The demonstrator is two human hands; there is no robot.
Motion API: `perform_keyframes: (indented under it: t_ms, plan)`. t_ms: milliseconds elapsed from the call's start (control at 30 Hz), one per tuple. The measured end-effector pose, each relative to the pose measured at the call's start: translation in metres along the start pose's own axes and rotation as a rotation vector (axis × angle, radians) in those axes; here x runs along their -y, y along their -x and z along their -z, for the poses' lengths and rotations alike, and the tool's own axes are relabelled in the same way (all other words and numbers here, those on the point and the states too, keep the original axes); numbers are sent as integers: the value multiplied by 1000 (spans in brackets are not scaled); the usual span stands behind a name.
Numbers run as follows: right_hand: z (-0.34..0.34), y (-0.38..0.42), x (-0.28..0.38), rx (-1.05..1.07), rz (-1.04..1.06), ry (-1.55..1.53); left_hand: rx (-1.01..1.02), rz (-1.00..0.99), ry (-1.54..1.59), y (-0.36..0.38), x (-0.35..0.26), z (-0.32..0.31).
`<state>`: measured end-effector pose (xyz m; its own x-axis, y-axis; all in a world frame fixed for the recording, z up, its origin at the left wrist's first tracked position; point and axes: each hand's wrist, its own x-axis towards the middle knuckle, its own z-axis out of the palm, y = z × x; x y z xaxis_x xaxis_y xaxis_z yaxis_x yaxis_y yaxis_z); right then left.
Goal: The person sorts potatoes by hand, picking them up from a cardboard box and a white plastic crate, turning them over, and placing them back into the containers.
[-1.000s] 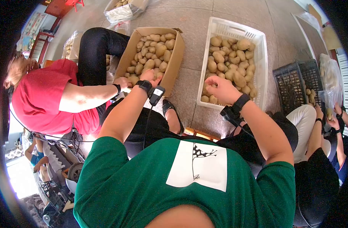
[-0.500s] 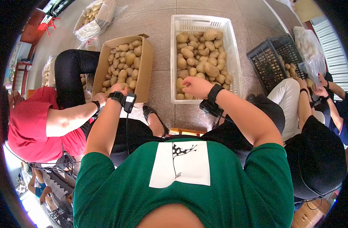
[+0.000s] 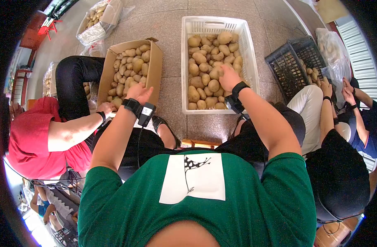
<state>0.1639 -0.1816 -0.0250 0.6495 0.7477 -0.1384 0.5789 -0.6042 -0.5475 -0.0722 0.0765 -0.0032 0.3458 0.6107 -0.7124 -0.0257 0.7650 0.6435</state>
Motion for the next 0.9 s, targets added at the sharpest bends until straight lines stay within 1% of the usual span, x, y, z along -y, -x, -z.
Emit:
perform_keyframes:
  t_ms: [67,200,267,300,367,400,467,500,533,600,633,700,733,800,900]
  plan:
    - [-4,-2,-8,-2,-67,38,199,50,-69,13,-2,-8]
    - [-2,-5,-2,-16,-108,115,145,99,-11,28,-2,-26]
    - [6,-9,10,282,-302,108,152,84,-61,33,-3,-30]
    - [7,-10,12,284,-303,107,149,86,-62,32,-3,-31]
    - [5,-11,13,264,-198,221,172,110,-56,30,-2,-31]
    - [1,-11,16,268,-198,221,169,112,-56,28,-2,-31]
    - [-7,-11,19,284,-216,375,104,128,-12,27,-1,-32]
    - [-17,-13,10,239,-194,335,102,130,-11,27,-1,-31]
    - [-21,-14,3,242,-194,335,105,131,-14,27,-1,-30]
    - [-13,-13,11,284,-165,437,106,134,-18,29,-1,-30]
    - [-12,-15,12,285,-164,436,102,131,-21,29,-1,-31]
    - [-8,-21,13,505,-249,456,99,128,-23,28,-1,-30]
    - [-7,-19,13,504,-249,458,108,140,-23,28,-1,-29]
    - [-3,-12,17,479,-340,351,117,153,-22,27,-2,-28]
    - [3,-5,27,468,-368,270,121,176,12,31,-3,-29]
